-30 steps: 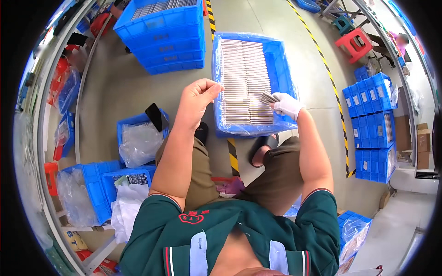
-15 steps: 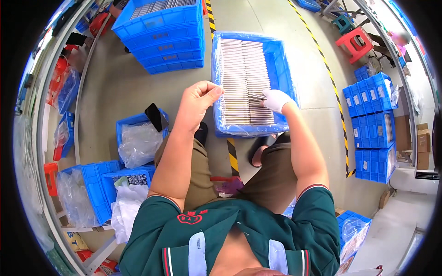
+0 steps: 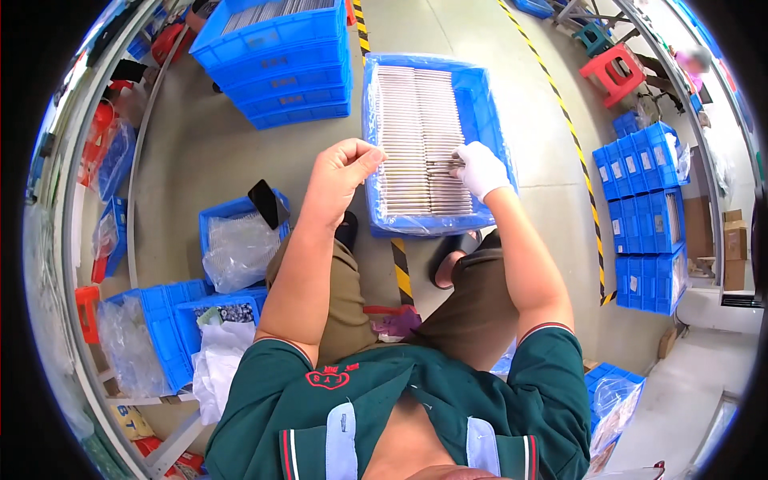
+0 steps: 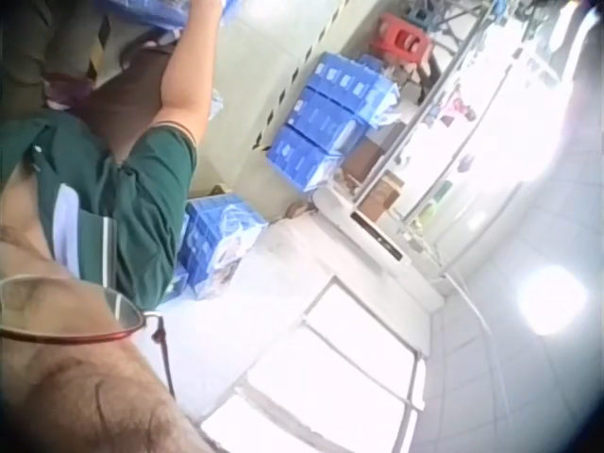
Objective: The person sorts and counts thin metal rectangular strips by hand, transferring them from one blue plastic crate to another.
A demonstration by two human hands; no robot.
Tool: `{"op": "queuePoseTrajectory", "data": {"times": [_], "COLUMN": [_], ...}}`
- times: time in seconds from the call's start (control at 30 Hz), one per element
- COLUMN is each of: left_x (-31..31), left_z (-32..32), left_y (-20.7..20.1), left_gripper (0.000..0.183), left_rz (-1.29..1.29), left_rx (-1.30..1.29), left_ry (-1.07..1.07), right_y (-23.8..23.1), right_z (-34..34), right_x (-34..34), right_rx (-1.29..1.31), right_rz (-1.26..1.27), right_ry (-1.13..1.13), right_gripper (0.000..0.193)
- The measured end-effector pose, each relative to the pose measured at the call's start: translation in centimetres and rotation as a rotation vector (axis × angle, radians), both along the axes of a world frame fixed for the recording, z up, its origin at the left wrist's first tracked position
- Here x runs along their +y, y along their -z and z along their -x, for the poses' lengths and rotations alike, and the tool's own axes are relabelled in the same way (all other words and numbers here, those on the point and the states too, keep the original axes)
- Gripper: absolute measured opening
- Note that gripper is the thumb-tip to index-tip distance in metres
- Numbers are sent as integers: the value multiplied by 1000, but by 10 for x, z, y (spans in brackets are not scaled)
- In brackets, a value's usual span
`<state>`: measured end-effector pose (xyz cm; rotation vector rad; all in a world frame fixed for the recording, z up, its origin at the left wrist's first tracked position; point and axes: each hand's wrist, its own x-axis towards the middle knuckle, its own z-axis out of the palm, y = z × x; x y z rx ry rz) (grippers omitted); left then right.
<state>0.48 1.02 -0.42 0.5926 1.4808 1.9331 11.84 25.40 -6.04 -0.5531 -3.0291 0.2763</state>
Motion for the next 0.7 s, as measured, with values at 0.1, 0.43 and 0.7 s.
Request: {"op": "queuePoseTrajectory", "data": {"times": [0.1,0.43,0.7], "left_x": [-1,-1,-2], "left_z": [2,2,2], "left_y": [2,3,3], "left_gripper": [13,13,14], "left_rz": [5,-5,27], "left_rx": [7,1,18], "left_ry": [-12,-22,-32], "right_y": [-8,-7,-12], "right_z": [6,7,1], "right_x": [-4,-5,-5], "right_rx": [-65,-83,-97], "right_rz": [8,-11,-38], "right_ry": [-1,-25,-115], "right_gripper": [20,16,9]}}
